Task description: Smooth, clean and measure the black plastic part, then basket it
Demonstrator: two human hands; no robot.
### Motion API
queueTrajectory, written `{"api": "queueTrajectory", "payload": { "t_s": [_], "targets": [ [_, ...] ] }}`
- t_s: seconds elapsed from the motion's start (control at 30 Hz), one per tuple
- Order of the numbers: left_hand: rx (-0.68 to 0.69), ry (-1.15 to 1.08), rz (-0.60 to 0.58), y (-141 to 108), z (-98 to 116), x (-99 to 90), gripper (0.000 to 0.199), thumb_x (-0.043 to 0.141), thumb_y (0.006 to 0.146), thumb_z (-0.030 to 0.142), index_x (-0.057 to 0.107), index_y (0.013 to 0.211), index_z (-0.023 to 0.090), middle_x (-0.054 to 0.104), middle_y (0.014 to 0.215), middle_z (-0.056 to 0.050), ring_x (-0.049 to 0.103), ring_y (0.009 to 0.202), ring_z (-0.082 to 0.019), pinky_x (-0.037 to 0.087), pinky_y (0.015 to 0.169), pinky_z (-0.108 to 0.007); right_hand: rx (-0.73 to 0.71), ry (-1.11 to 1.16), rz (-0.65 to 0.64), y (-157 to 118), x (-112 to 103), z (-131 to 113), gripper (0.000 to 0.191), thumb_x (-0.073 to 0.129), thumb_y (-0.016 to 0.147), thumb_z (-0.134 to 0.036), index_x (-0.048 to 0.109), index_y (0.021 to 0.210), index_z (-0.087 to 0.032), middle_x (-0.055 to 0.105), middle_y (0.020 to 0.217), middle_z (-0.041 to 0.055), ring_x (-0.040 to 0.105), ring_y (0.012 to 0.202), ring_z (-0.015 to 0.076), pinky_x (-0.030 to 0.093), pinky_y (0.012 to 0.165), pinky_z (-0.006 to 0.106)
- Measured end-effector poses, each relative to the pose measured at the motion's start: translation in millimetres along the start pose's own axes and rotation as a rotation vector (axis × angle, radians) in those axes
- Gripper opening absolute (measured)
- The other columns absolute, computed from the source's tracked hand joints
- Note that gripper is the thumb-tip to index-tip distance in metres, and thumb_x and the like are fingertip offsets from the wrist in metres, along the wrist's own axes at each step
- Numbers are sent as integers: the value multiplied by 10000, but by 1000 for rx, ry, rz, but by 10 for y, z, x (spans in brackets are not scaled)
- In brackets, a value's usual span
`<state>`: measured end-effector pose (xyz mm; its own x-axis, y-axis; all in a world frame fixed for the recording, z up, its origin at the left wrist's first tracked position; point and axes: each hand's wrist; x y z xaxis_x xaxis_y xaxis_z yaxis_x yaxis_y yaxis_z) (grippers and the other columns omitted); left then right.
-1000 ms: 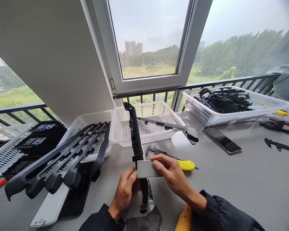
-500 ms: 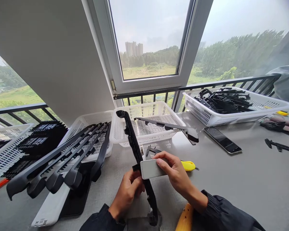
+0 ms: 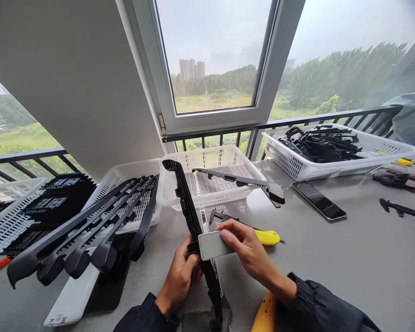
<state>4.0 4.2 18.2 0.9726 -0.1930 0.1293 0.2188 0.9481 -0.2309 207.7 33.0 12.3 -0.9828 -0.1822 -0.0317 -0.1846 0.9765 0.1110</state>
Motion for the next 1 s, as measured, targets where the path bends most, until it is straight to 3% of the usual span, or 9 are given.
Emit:
{"api": "queueTrajectory", "payload": {
  "t_s": [0.17, 0.47, 0.8, 1.0],
  "targets": [
    [11, -16, -84, -9, 16, 48, 550, 812, 839, 613, 667, 1120, 163, 509, 682, 63, 336, 521, -79, 267, 479, -228, -3, -1, -31, -13, 21, -12, 338, 663, 994, -530, 757, 970, -207, 719, 917, 31, 603, 842, 201, 438, 752, 297],
    [38, 57, -103, 1, -76, 19, 720, 691, 885, 766, 616, 1230, 139, 554, 645, 44, 449, 532, -122, 326, 496, -246, -4, -45, 4, -26, 26, 1, 319, 649, 996, -503, 770, 1005, -208, 723, 915, 30, 590, 813, 195, 429, 721, 293],
    [78, 98, -101, -18, -143, 9, 622, 652, 924, 738, 643, 1147, 157, 558, 753, 18, 484, 620, -150, 435, 580, -282, -11, -81, 84, 27, -58, -77, 236, 666, 946, -421, 762, 894, -212, 721, 841, 29, 595, 781, 207, 424, 712, 310],
    [152, 158, -155, -10, -109, 17, 569, 611, 945, 749, 646, 970, 181, 582, 771, -1, 523, 640, -162, 457, 610, -295, -14, -25, -21, -27, 5, -128, 316, 662, 961, -507, 760, 919, -210, 719, 853, 26, 597, 767, 190, 431, 683, 293]
  ]
}}
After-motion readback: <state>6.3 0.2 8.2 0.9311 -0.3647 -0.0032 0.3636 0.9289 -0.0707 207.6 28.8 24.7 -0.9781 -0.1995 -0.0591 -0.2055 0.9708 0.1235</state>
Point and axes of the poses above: each hand's wrist, its own y-axis towards the middle knuckle, its own x-axis out of the palm, z = x × y
